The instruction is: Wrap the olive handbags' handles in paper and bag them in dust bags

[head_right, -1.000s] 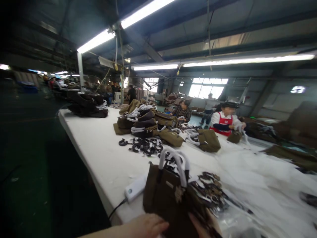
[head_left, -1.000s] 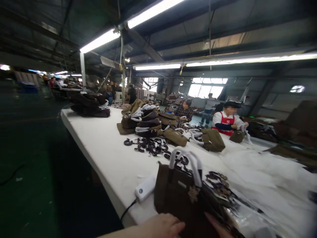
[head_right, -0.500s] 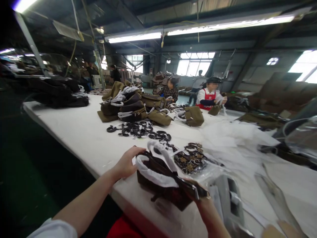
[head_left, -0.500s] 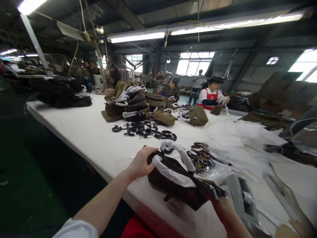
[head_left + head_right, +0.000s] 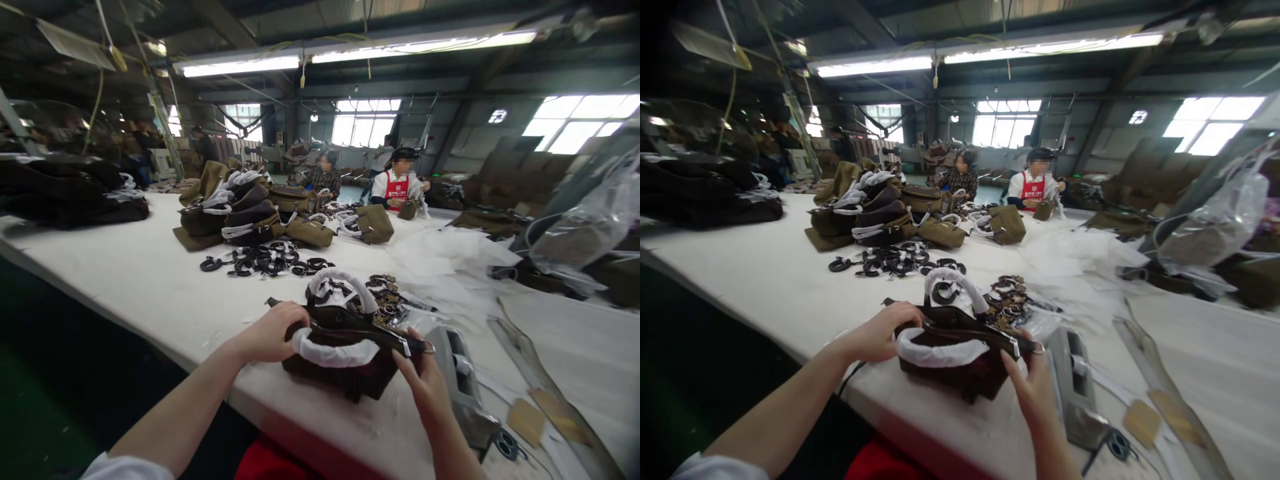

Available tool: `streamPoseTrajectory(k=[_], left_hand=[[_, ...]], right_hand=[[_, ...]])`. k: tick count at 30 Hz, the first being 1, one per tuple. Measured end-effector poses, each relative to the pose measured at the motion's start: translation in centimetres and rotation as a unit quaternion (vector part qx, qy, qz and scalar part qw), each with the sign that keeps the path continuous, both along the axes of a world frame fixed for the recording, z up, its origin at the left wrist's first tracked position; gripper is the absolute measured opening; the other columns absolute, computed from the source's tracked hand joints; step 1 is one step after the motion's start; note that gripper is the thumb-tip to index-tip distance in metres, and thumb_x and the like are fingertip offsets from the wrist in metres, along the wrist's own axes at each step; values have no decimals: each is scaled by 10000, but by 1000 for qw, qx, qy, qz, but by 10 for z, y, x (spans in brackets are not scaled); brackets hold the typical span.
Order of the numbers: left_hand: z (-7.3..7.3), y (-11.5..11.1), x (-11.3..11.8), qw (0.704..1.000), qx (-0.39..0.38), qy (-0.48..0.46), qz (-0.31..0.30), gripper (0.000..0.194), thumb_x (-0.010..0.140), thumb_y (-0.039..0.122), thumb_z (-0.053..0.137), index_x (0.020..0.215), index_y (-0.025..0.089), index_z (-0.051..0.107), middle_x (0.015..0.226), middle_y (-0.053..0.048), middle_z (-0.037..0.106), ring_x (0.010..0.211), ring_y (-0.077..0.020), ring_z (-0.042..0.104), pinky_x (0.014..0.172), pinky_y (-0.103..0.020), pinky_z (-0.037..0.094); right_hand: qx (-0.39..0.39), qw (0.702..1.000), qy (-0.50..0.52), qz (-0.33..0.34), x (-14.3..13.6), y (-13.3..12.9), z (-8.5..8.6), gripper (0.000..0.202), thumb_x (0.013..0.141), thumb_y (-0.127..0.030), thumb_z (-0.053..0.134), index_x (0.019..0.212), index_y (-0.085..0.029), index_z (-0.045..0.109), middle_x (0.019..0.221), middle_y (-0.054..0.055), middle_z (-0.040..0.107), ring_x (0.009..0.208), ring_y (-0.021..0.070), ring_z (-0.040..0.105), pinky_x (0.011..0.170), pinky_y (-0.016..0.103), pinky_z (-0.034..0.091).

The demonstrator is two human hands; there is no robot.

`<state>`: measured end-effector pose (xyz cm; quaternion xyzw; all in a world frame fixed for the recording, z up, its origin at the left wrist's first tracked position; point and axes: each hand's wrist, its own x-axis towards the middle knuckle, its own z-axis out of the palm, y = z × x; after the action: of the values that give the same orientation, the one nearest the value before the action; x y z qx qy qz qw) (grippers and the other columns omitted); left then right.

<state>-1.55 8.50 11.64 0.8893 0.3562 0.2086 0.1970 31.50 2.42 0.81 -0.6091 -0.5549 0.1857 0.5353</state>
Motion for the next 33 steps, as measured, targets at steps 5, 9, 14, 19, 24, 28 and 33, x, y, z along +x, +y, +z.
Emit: streamPoseTrajectory(k=[5,9,14,19,24,28,33], left_hand=[[-6,-16,14,996,-31,80,12,550,694,351,730,1202,196,585,1077,-73,690,1005,-262,629,902,-356,475],[-15,-20,31,987,-6,158,-33,250,859,376,571,968,211,723,929,-83,732,899,-263,667,830,-354,475],[-5,-23,34,977,-32,179,-111,273,890,373,525,843,201,732,788,-58,731,727,-214,665,646,-287,443],[8,-33,33,969,-65,184,-154,159,827,223,557,783,194,708,768,-22,727,676,-183,648,595,-259,421],[12,-30,25,966,-115,140,-186,278,792,347,628,1015,209,721,934,-54,743,815,-234,676,731,-301,500],[28,-8,8,914,-267,31,-303,703,650,344,754,1314,186,585,1441,-86,516,1309,-299,478,1094,-353,364],[16,11,25,868,-432,-8,-246,431,885,274,428,1244,150,632,1344,-46,609,1269,-225,537,1064,-349,415]], right_hand=[[80,978,-84,-174,-11,-18,22,640,815,-506,650,1307,-122,511,1250,177,606,1117,318,594,1006,508,443],[142,972,-182,-33,-34,-36,58,197,896,-318,590,1037,-198,657,1012,96,689,961,231,641,897,374,507],[-14,946,-210,246,-52,-37,92,268,963,-228,434,1080,-228,675,1063,65,700,993,198,642,878,333,512],[-48,942,-189,272,-52,-26,108,287,967,-316,448,1007,-215,713,984,70,713,918,203,661,835,325,524],[-31,917,-229,325,-56,-27,115,249,950,-348,515,1072,-237,702,1092,64,699,1012,203,639,911,329,492],[-3,921,-260,290,-67,-35,93,426,1009,-362,335,800,-196,668,766,46,666,763,176,599,716,299,441],[136,918,-265,262,-79,-37,56,457,988,-310,269,565,-206,408,544,10,466,578,149,433,603,316,297]])
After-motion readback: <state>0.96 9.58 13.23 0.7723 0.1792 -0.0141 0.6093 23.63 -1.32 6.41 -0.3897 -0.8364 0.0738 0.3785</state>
